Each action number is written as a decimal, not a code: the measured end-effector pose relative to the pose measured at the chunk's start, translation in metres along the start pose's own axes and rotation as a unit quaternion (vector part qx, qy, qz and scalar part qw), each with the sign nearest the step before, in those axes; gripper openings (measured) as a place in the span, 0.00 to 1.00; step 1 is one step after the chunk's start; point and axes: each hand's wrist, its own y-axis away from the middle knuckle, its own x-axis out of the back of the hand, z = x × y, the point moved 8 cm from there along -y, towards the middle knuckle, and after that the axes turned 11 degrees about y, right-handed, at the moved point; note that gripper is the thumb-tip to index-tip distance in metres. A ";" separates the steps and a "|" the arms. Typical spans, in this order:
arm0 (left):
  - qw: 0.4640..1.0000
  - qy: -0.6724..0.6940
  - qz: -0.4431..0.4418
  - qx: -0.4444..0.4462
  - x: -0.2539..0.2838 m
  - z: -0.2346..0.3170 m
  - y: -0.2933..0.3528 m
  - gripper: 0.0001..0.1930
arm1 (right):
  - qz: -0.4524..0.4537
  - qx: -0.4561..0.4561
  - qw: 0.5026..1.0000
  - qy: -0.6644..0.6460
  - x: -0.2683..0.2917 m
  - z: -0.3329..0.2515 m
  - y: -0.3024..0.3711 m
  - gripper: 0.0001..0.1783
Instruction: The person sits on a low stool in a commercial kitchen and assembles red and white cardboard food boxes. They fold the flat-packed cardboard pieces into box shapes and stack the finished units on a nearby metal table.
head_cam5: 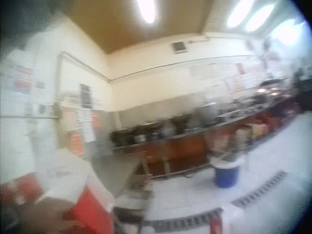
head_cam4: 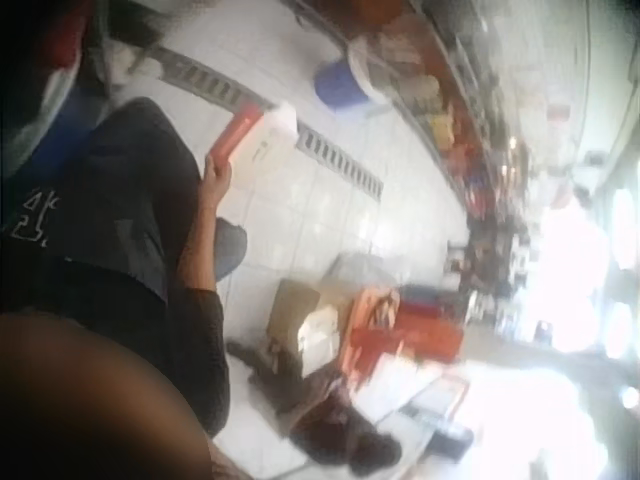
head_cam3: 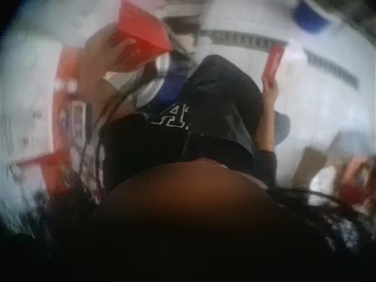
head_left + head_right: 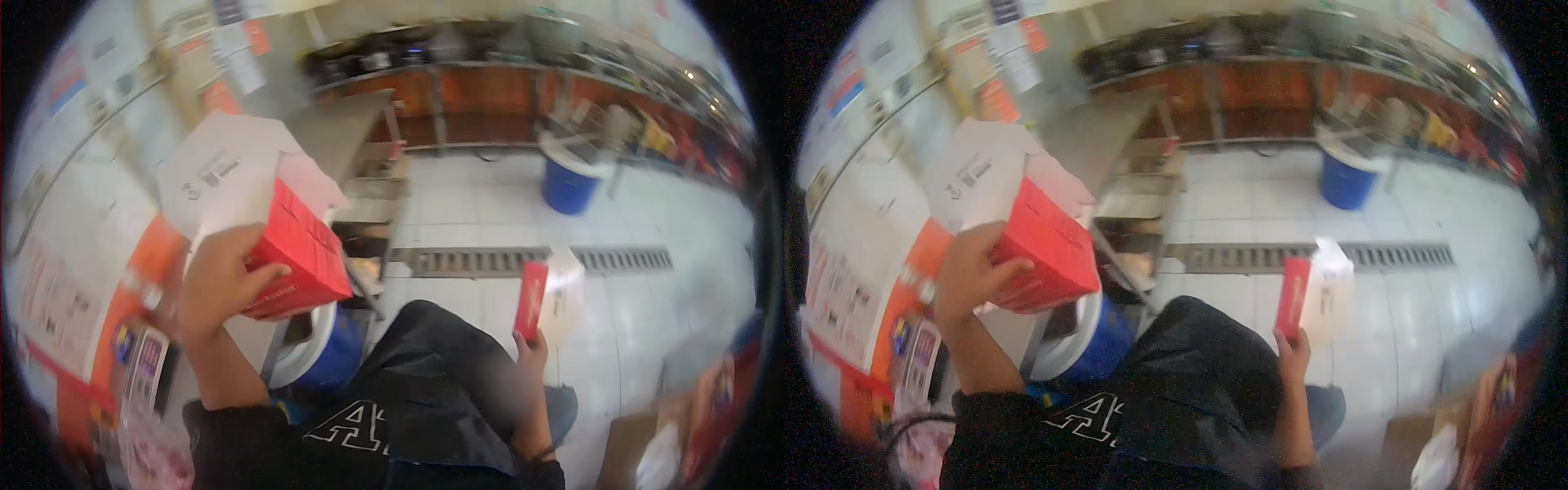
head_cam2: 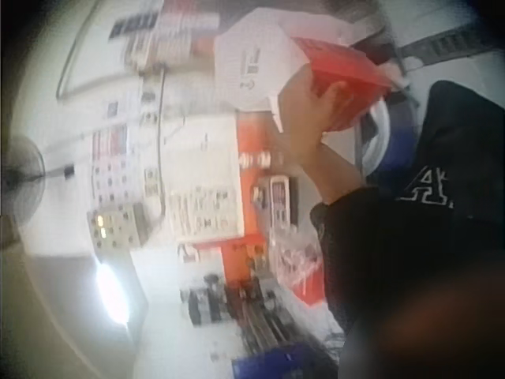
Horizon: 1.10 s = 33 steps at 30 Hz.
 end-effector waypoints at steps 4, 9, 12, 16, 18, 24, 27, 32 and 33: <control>0.961 0.154 -0.172 -0.152 -0.124 0.056 -0.040 0.17 | 0.108 0.007 0.993 -0.051 0.071 -0.073 0.016 0.18; 0.818 0.320 -0.296 -0.375 -0.272 0.160 -0.021 0.14 | 0.275 0.076 0.959 -0.004 0.202 -0.147 0.099 0.17; 0.732 0.345 -0.410 -0.420 -0.341 0.234 0.030 0.14 | 0.395 0.139 0.908 0.013 0.260 -0.197 0.178 0.21; 0.648 0.321 -0.484 -0.493 -0.372 0.307 0.098 0.14 | 0.448 0.196 0.871 0.044 0.290 -0.221 0.268 0.26; 0.613 0.311 -0.501 -0.525 -0.368 0.324 0.124 0.13 | 0.431 0.200 0.879 0.045 0.280 -0.226 0.290 0.29; 0.630 0.353 -0.502 -0.476 -0.366 0.334 0.154 0.15 | 0.281 0.165 0.944 0.057 0.222 -0.234 0.270 0.30; 0.612 0.386 -0.299 -0.622 -0.332 0.319 0.145 0.22 | 0.164 0.156 0.955 0.191 0.205 -0.237 0.228 0.21; 0.658 0.316 -0.352 -0.586 -0.331 0.268 0.090 0.29 | 0.129 0.171 0.928 0.305 0.186 -0.224 0.200 0.17; 0.659 0.320 -0.367 -0.574 -0.333 0.260 0.080 0.29 | 0.125 0.164 0.929 0.307 0.186 -0.225 0.199 0.17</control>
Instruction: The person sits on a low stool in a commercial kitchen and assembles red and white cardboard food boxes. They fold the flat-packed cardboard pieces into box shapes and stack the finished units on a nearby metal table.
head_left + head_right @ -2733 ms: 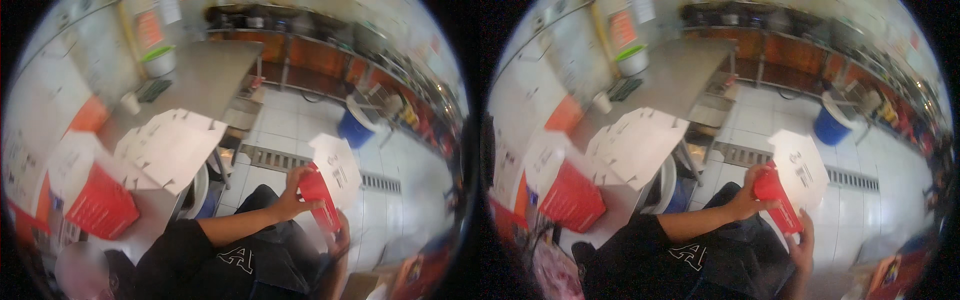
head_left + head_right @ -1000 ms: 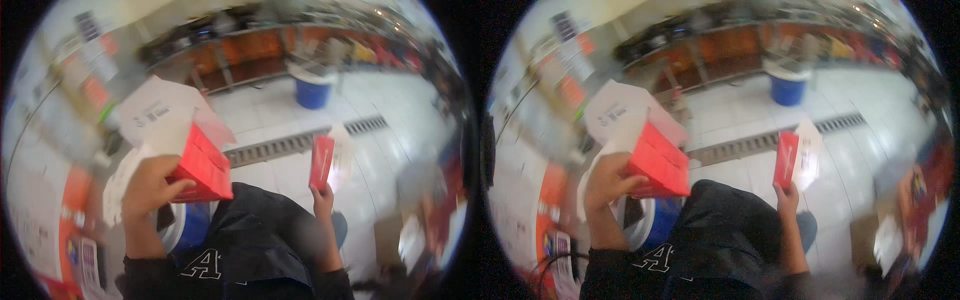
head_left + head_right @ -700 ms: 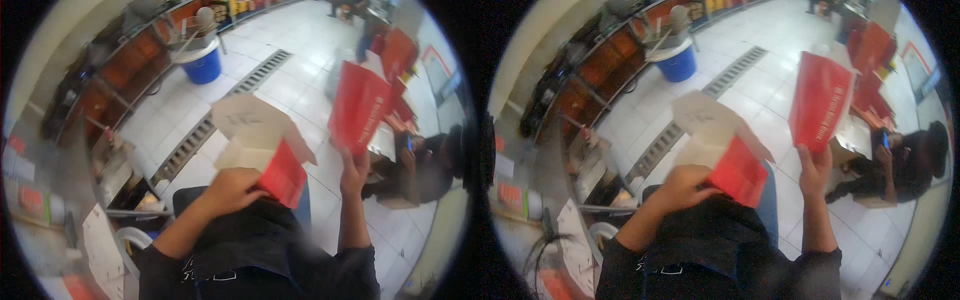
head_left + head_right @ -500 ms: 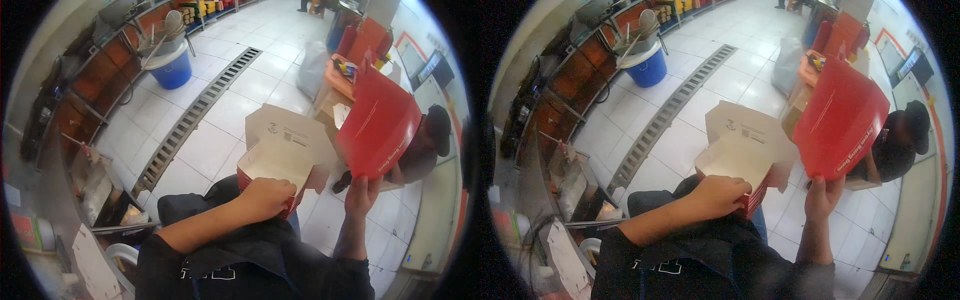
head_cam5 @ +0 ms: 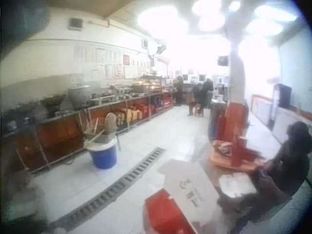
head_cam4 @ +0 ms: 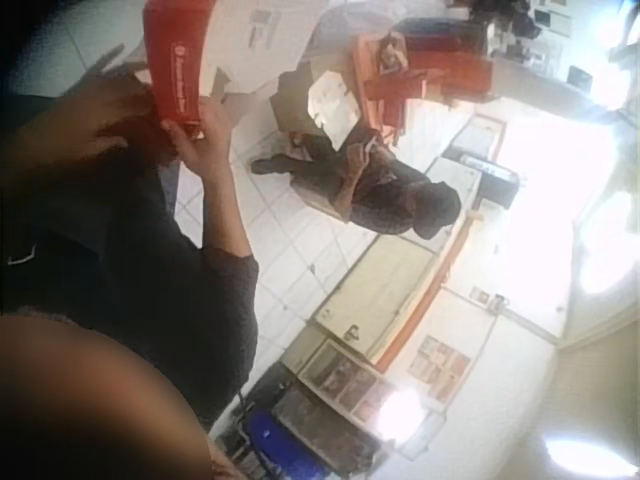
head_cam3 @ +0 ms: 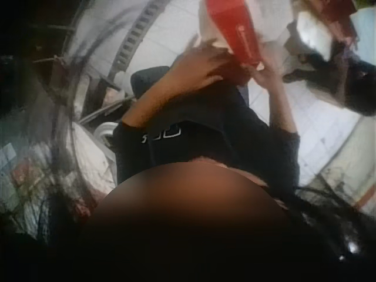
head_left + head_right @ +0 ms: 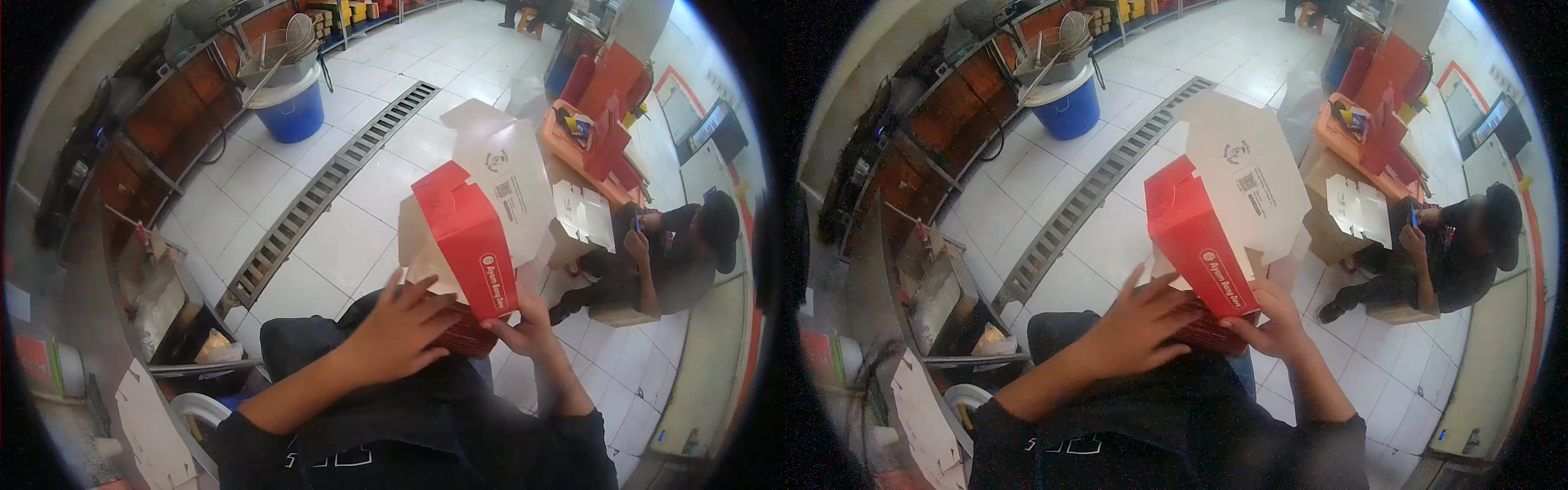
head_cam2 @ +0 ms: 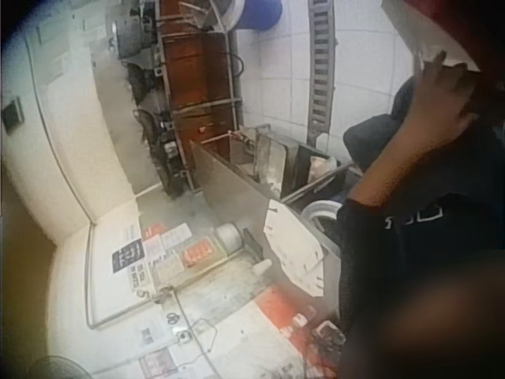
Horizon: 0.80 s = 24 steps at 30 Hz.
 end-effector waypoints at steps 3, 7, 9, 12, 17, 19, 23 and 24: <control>0.993 0.029 0.083 0.076 0.024 -0.041 0.021 0.32 | -0.011 -0.005 1.000 -0.005 -0.003 -0.005 -0.004 0.16; 0.982 0.104 0.112 0.115 0.015 -0.094 0.012 0.28 | -0.025 -0.005 1.000 -0.016 -0.006 -0.010 -0.008 0.15; 0.973 0.180 0.072 0.121 -0.001 -0.106 0.009 0.28 | -0.042 -0.025 0.999 -0.002 -0.002 -0.014 -0.011 0.14; 0.953 0.265 0.016 0.149 -0.019 -0.106 0.015 0.28 | -0.063 -0.046 0.996 0.051 0.004 -0.016 -0.018 0.12; 0.963 0.220 0.064 0.142 -0.022 -0.094 0.027 0.30 | -0.143 -0.026 0.975 0.166 -0.008 -0.017 -0.037 0.08; 0.967 0.197 0.069 0.145 -0.024 -0.093 0.031 0.31 | -0.167 0.020 0.962 0.215 -0.005 -0.026 -0.040 0.06; 0.969 0.178 0.081 0.150 -0.027 -0.094 0.041 0.32 | -0.179 0.018 0.934 0.310 0.003 -0.023 -0.035 0.06; 0.967 0.182 0.086 0.154 -0.025 -0.094 0.043 0.33 | -0.187 0.017 0.927 0.324 0.005 -0.024 -0.037 0.06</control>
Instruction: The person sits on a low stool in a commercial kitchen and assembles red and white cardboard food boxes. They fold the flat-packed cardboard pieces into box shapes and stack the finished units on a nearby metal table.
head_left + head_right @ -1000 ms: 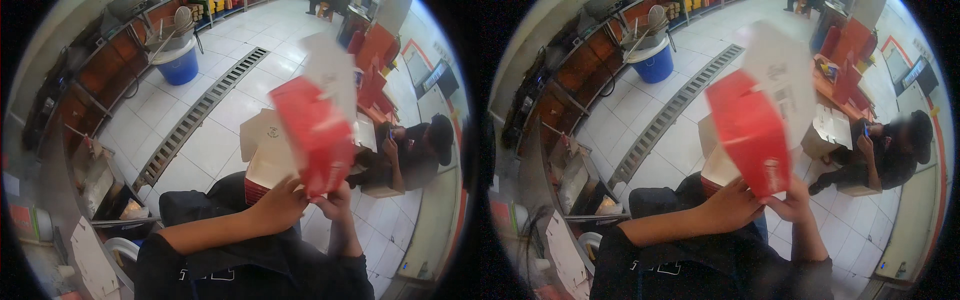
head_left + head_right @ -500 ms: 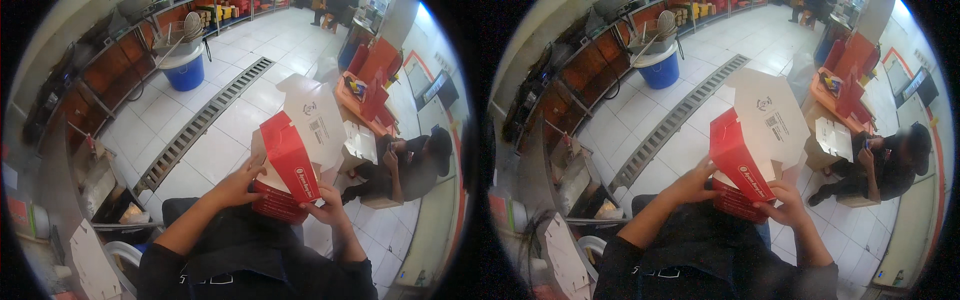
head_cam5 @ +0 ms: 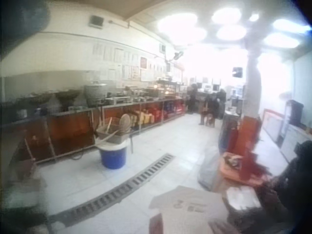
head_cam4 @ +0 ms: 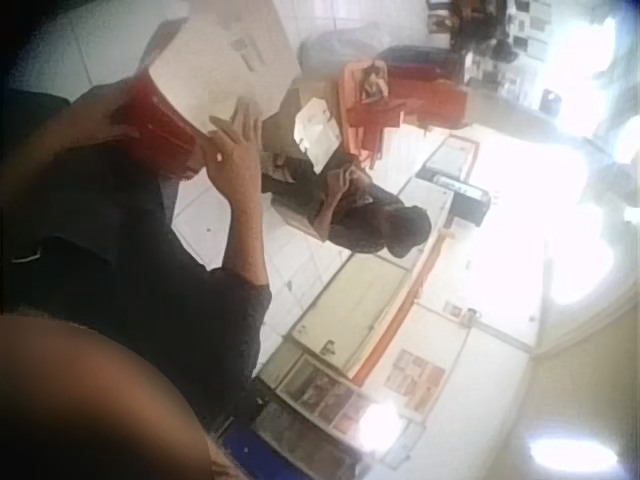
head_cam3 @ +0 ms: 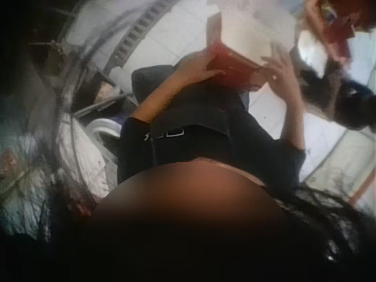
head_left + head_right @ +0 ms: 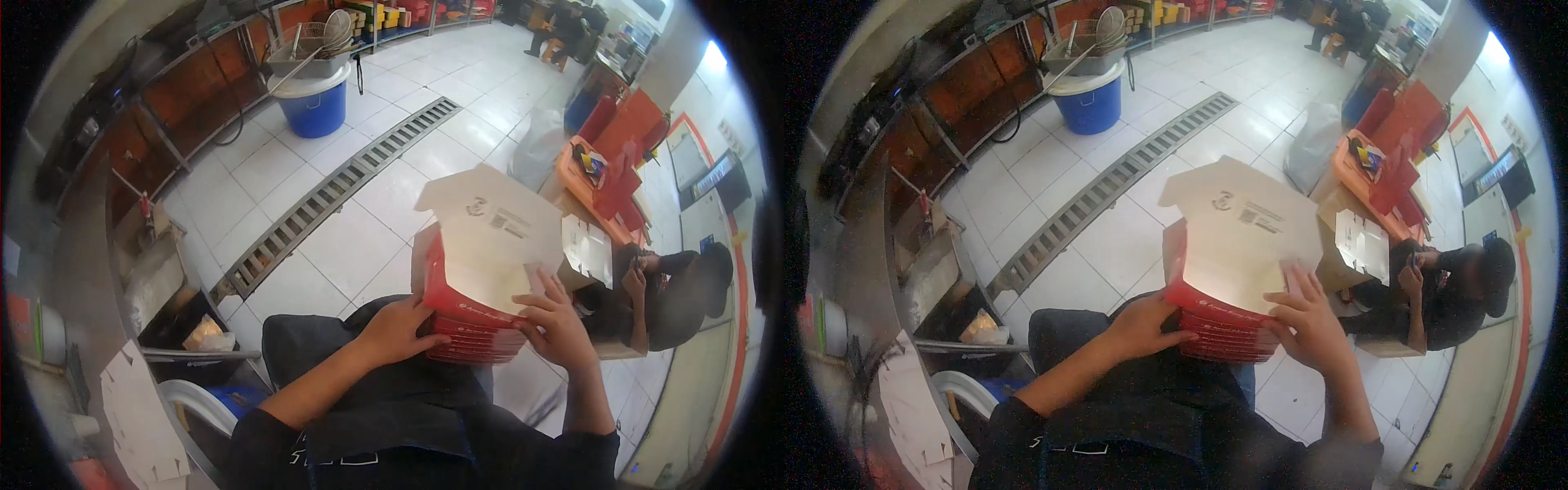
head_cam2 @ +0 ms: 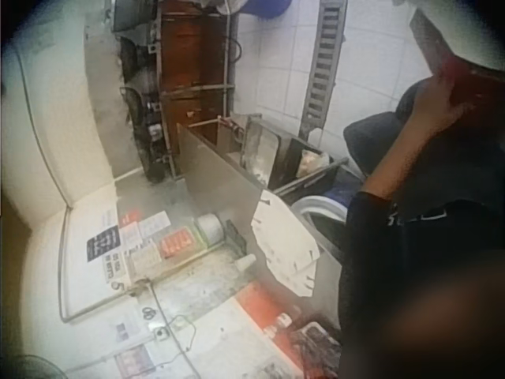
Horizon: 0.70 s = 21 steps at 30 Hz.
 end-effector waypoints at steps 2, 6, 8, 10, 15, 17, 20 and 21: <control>0.997 0.038 0.056 -0.024 0.009 0.008 0.002 0.31 | -0.019 -0.007 0.999 0.031 0.014 0.000 -0.002 0.07; 0.990 0.129 0.058 -0.005 0.013 0.002 0.004 0.28 | -0.068 -0.023 0.996 0.052 0.033 -0.002 -0.009 0.07; 0.987 0.131 0.088 -0.008 0.012 0.002 0.004 0.26 | -0.092 -0.035 0.994 0.055 0.033 0.002 -0.007 0.07; 0.985 0.139 0.107 -0.009 0.008 0.000 0.004 0.25 | -0.132 -0.040 0.989 0.053 0.034 -0.001 -0.009 0.06; 0.978 0.141 0.156 -0.014 0.006 0.005 0.008 0.22 | -0.202 -0.010 0.975 0.092 0.040 -0.006 -0.016 0.07; 0.983 0.117 0.141 -0.011 0.001 0.011 0.006 0.20 | -0.226 0.000 0.969 0.098 0.042 -0.004 -0.018 0.09; 0.992 0.088 0.094 0.013 -0.004 0.019 0.004 0.20 | -0.231 -0.004 0.971 0.064 0.057 -0.015 -0.038 0.17; 0.994 0.080 0.073 0.025 -0.006 0.021 0.004 0.20 | -0.193 -0.002 0.981 0.032 0.058 -0.024 -0.048 0.21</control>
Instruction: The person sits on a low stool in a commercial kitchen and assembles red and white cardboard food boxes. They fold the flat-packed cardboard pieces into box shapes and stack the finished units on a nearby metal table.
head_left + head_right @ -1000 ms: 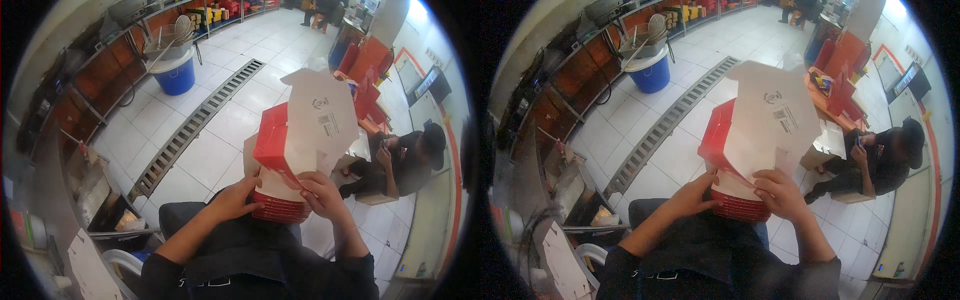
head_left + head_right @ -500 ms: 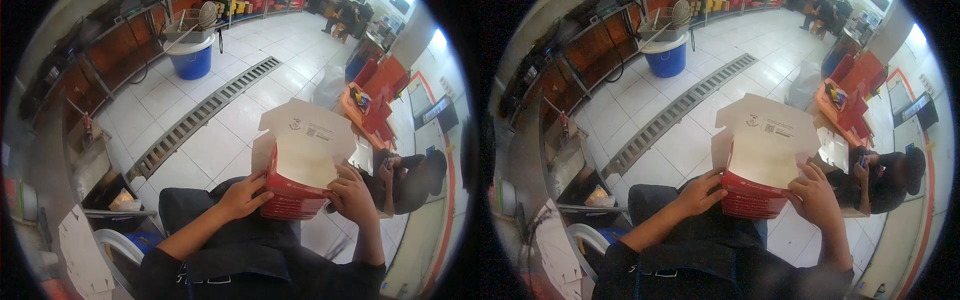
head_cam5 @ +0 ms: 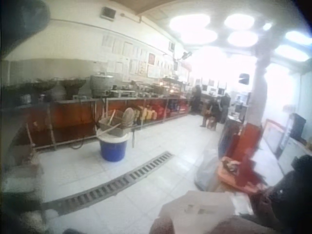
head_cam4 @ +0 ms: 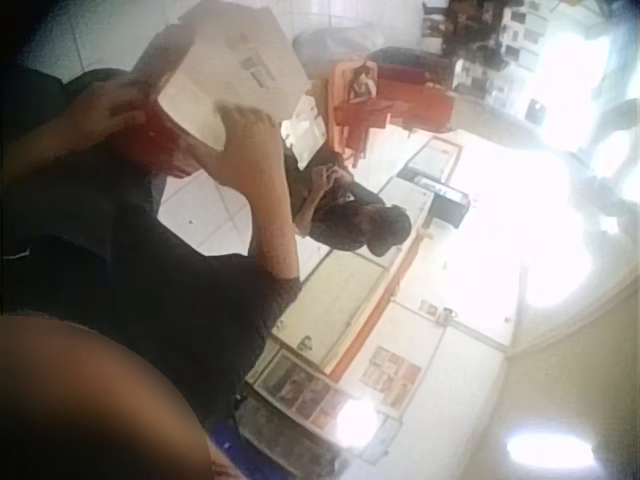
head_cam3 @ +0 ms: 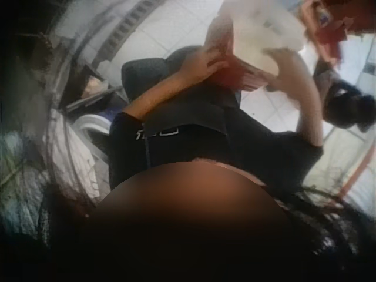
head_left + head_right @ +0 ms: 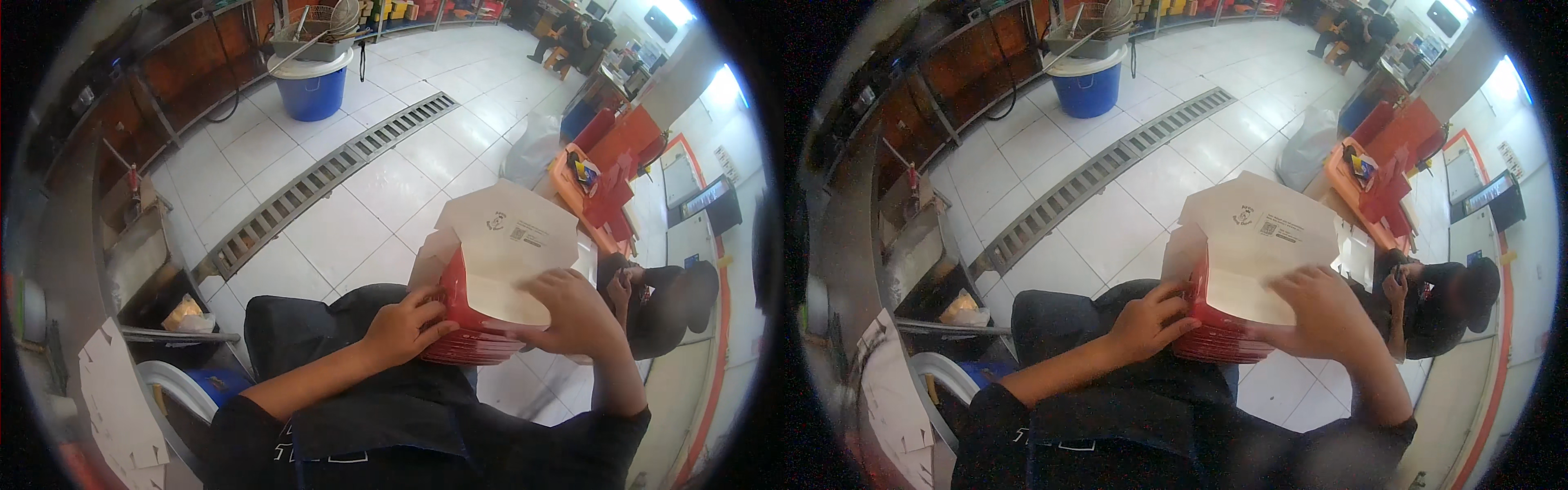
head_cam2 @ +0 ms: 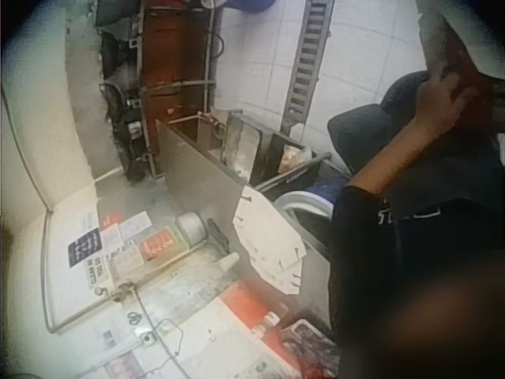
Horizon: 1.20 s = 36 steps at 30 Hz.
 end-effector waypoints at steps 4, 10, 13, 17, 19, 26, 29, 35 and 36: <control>0.996 -0.063 0.015 -0.065 -0.005 0.021 0.005 0.17 | 0.017 0.069 0.997 -0.043 -0.011 -0.038 -0.025 0.31; 0.989 -0.095 0.041 -0.102 -0.003 0.028 0.013 0.14 | -0.046 0.096 0.994 -0.028 -0.048 -0.046 -0.029 0.20; 0.987 -0.117 0.043 -0.100 -0.003 0.029 0.016 0.15 | -0.030 0.074 0.997 -0.024 -0.049 -0.054 -0.029 0.19; 0.960 -0.181 0.100 -0.187 0.002 0.042 0.019 0.14 | -0.032 0.041 0.999 0.002 -0.060 -0.058 -0.028 0.21; 0.959 -0.177 0.109 -0.192 0.003 0.043 0.020 0.14 | -0.027 0.043 0.999 -0.007 -0.059 -0.060 -0.027 0.21; 0.962 -0.145 0.084 -0.214 -0.002 0.042 0.021 0.13 | 0.021 0.127 0.990 -0.055 -0.063 -0.071 -0.025 0.19; 0.965 -0.109 0.075 -0.226 -0.007 0.040 0.022 0.11 | -0.124 0.115 0.979 -0.111 -0.065 -0.064 -0.029 0.18; 0.961 -0.138 0.028 -0.240 -0.012 0.044 0.023 0.10 | 0.092 0.075 0.993 -0.022 -0.028 -0.050 -0.065 0.15; 0.959 -0.146 0.019 -0.240 -0.014 0.043 0.024 0.10 | 0.055 0.046 0.997 -0.006 -0.034 -0.050 -0.068 0.15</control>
